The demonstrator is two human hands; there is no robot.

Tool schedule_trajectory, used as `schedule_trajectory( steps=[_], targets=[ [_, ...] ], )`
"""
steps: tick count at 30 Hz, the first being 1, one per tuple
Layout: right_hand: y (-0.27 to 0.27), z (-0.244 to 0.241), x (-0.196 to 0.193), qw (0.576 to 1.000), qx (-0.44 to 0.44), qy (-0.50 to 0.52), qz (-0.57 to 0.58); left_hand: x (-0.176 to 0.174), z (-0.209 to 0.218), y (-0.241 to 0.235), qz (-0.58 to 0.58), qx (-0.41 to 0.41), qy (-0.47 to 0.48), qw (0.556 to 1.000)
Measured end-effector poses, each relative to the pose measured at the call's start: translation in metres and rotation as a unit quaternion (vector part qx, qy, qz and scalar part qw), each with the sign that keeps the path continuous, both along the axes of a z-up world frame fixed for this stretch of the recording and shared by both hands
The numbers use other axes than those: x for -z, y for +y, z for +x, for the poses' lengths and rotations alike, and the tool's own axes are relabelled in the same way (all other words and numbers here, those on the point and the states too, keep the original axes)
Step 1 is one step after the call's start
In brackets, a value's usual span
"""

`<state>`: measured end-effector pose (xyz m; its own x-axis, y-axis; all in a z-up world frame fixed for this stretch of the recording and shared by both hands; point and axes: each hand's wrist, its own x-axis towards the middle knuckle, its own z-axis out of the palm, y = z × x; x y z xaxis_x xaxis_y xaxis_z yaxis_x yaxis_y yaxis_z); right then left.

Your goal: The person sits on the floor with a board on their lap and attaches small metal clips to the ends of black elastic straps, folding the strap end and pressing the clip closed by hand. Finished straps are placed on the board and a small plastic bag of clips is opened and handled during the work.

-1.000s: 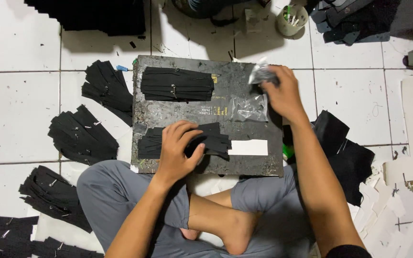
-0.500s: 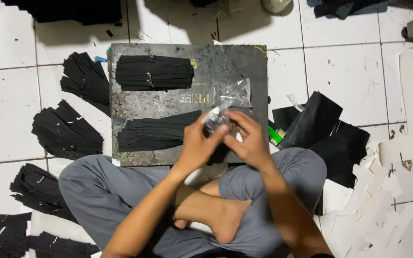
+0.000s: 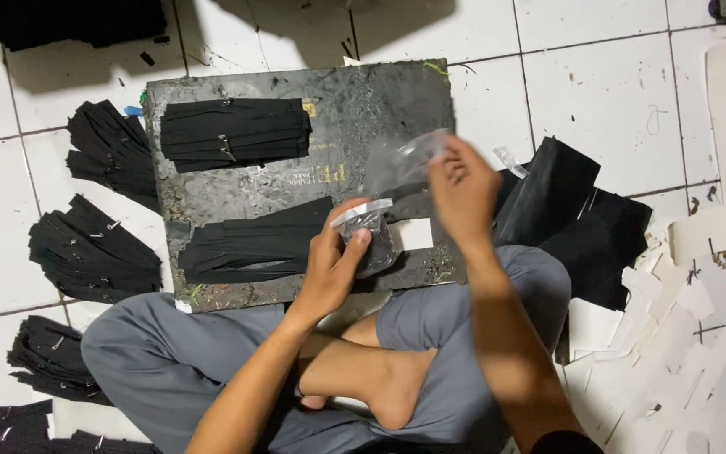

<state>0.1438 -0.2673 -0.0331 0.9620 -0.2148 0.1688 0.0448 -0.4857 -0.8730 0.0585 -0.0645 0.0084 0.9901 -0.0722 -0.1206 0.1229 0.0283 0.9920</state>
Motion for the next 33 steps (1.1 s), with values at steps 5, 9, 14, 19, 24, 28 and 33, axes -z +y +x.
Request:
schedule_trajectory(
  steps=[5,9,14,19,24,28,33],
  targets=[
    [-0.072,-0.005,-0.005,0.99,0.139,-0.015,-0.02,-0.002,-0.003,0.002,0.017,0.031,0.011,0.999],
    [-0.143,-0.022,0.014,0.964,0.207,0.034,-0.162,0.003,-0.008,-0.001,0.044,0.056,0.029,0.997],
    [-0.152,-0.033,0.016,0.924,0.131,0.163,-0.321,-0.014,-0.01,-0.01,0.025,0.067,0.031,0.997],
    [-0.085,-0.029,-0.045,0.977,0.039,-0.026,-0.208,-0.014,-0.011,-0.004,0.049,0.075,0.02,0.996],
    [-0.04,-0.048,-0.071,0.97,-0.2,0.057,0.127,-0.03,-0.017,0.007,0.08,0.085,0.003,0.993],
    [0.008,-0.073,-0.091,0.95,-0.299,0.023,0.086,-0.035,-0.023,0.019,0.109,0.085,-0.013,0.99],
    [0.042,-0.081,-0.096,0.966,-0.25,-0.02,0.072,-0.041,-0.022,0.031,0.131,0.064,-0.096,0.985]
  ],
)
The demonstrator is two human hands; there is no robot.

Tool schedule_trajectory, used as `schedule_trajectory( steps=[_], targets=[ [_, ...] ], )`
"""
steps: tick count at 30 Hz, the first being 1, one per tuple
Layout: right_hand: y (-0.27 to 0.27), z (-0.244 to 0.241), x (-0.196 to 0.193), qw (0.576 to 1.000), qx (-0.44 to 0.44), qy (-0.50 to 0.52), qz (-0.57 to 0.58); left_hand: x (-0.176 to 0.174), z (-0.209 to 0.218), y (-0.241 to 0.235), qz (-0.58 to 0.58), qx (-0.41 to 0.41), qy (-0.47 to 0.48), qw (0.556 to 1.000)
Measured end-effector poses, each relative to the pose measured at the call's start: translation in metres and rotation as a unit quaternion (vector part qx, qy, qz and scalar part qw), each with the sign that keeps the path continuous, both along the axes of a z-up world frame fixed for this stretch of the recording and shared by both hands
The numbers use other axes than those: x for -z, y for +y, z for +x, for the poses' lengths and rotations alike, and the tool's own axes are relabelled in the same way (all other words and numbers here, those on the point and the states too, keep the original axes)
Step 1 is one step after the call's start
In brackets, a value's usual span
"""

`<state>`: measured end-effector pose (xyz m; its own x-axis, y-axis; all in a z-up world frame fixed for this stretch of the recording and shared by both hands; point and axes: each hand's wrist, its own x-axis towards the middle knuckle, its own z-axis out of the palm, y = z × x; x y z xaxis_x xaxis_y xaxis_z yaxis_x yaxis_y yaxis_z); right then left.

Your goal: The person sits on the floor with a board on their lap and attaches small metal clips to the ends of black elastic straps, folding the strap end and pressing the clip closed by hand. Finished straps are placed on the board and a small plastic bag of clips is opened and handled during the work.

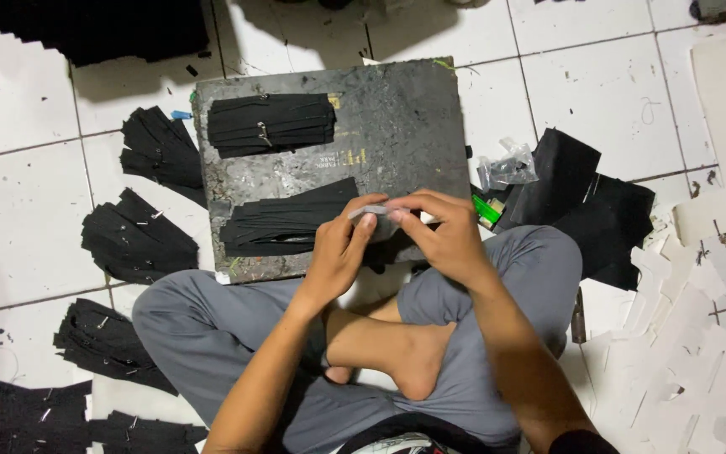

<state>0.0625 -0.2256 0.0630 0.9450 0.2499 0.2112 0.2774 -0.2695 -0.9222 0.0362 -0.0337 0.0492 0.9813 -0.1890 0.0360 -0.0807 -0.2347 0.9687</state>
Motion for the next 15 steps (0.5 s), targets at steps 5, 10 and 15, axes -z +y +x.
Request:
schedule_trajectory(
  steps=[5,10,15],
  targets=[
    [0.019,-0.013,0.005,0.999,0.054,-0.007,0.004,0.016,0.002,0.01,-0.034,-0.024,-0.07,0.997],
    [0.025,-0.021,0.028,0.997,0.067,-0.004,0.03,0.032,0.0,0.015,-0.023,-0.079,-0.177,0.981],
    [0.03,-0.019,0.042,0.997,0.04,0.012,0.067,0.03,-0.005,0.011,-0.024,-0.111,-0.145,0.983]
  ],
)
